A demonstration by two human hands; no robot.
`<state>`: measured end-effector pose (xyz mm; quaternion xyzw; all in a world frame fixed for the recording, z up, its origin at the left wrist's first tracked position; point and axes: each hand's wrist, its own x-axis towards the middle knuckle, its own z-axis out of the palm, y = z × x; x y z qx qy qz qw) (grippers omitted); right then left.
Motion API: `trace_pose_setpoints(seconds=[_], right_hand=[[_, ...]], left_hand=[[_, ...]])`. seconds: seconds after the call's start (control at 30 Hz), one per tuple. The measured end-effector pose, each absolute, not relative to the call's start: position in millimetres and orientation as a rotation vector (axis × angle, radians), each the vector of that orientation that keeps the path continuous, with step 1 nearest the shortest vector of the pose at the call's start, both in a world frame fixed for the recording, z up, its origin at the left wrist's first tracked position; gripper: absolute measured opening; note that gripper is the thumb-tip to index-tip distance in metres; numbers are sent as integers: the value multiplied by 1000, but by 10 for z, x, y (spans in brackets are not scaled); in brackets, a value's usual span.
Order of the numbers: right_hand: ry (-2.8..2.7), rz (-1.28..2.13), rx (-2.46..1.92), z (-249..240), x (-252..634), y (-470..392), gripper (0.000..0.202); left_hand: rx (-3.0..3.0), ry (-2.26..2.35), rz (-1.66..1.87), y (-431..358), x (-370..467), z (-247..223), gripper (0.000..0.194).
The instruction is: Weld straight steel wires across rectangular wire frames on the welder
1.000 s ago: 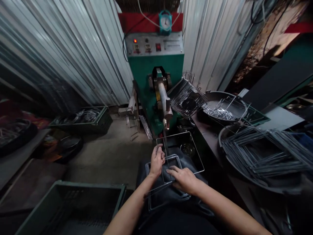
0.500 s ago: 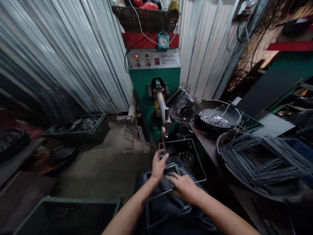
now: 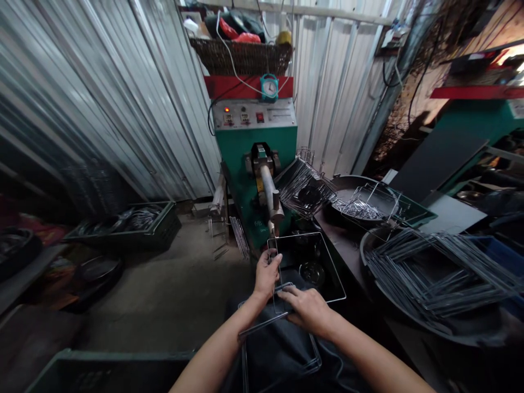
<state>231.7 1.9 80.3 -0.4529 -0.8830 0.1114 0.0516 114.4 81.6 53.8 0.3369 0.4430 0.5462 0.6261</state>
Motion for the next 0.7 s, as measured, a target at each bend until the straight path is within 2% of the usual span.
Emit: trace_pose_setpoints(seconds=[0.3, 0.5, 0.6, 0.7], right_hand=[[-2676, 369, -1389, 921, 2297, 55, 47], [-2541, 536, -1287, 883, 2350, 11, 47], [-2239, 663, -1178, 867, 2499, -94, 26], [-1634, 850, -1252, 801, 2744, -204, 23]], left_hand=[[747, 998, 1200, 873, 1134, 535, 42], [904, 931, 984, 680, 1002, 473, 37], [885, 924, 961, 594, 999, 402, 35], [836, 919, 981, 561, 1007, 377, 35]])
